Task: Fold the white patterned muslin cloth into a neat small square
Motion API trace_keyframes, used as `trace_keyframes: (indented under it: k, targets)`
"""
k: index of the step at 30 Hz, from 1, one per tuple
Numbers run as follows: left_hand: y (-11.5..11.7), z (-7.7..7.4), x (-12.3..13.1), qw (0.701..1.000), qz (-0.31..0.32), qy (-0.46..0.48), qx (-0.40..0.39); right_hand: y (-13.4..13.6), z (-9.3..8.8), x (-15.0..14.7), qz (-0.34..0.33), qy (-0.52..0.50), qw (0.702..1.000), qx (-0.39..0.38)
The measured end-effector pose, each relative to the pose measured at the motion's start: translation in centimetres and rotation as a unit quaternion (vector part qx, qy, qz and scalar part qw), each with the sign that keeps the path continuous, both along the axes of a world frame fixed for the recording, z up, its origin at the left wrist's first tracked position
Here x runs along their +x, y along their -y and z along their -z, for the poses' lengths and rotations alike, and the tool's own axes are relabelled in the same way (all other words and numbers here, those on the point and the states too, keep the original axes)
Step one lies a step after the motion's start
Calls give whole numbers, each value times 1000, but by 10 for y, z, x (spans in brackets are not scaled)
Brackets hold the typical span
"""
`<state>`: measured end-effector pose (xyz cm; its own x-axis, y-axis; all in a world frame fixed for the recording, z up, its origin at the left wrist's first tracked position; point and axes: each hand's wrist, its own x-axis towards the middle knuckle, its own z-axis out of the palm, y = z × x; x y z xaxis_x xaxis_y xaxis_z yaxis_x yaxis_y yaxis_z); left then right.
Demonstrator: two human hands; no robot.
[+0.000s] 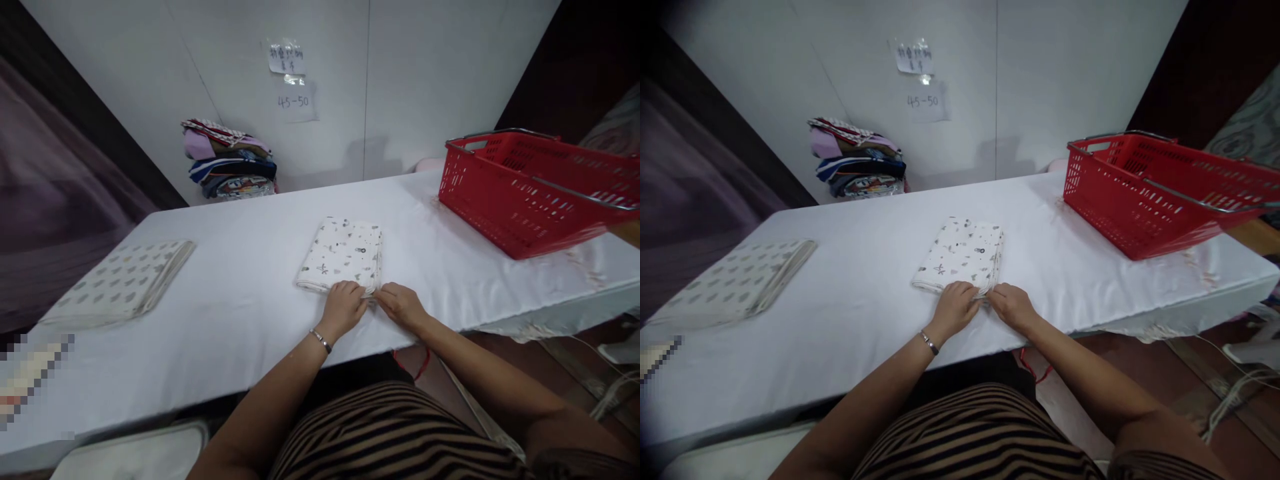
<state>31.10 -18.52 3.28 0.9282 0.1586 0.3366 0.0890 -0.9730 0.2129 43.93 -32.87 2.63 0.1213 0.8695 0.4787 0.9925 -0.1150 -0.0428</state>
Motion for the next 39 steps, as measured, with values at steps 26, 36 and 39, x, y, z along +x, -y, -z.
trace_keyframes:
  k: [26, 36, 39]
  targets:
    - [12, 13, 3, 998, -12, 43, -34, -14, 15, -6, -38, -246, 964, 94]
    - [-45, 11, -44, 988, -73, 127, -37, -12, 34, -4, -91, -71, 991, 69]
    - [-73, 16, -60, 973, -159, 152, -70, -12, 32, -4, -76, -51, 995, 47]
